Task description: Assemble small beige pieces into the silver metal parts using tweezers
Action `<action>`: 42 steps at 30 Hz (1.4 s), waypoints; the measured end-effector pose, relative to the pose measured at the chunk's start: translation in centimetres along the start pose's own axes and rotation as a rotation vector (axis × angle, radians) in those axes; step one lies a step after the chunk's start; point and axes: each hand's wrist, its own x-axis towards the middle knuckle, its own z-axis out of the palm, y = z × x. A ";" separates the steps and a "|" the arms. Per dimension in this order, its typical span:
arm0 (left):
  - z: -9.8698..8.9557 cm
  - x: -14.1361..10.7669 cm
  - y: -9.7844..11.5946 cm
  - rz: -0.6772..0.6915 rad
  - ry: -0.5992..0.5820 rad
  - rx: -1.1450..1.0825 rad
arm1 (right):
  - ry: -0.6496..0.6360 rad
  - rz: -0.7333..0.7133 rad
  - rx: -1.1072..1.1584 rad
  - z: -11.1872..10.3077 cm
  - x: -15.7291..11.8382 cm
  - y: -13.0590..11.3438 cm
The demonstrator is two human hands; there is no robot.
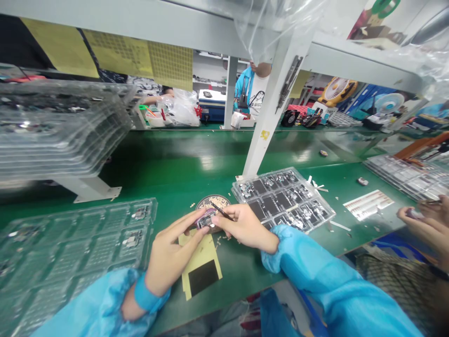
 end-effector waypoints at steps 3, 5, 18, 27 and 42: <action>0.0 0.0 -0.1 -0.062 0.012 -0.015 | 0.072 -0.078 -0.019 0.3 -0.1 0.2; 0.0 0.1 0.1 -0.173 -0.008 -0.128 | 0.146 -0.140 0.002 0.5 -0.1 0.3; 0.2 0.4 0.9 -0.340 -0.088 -0.551 | 0.038 -0.166 0.152 0.5 0.1 0.5; 0.1 0.5 1.0 -0.324 -0.085 -0.517 | 0.050 -0.170 0.179 0.5 0.0 0.4; 0.1 0.1 0.5 -0.347 -0.057 -0.454 | 0.084 -0.163 0.256 1.3 0.3 0.7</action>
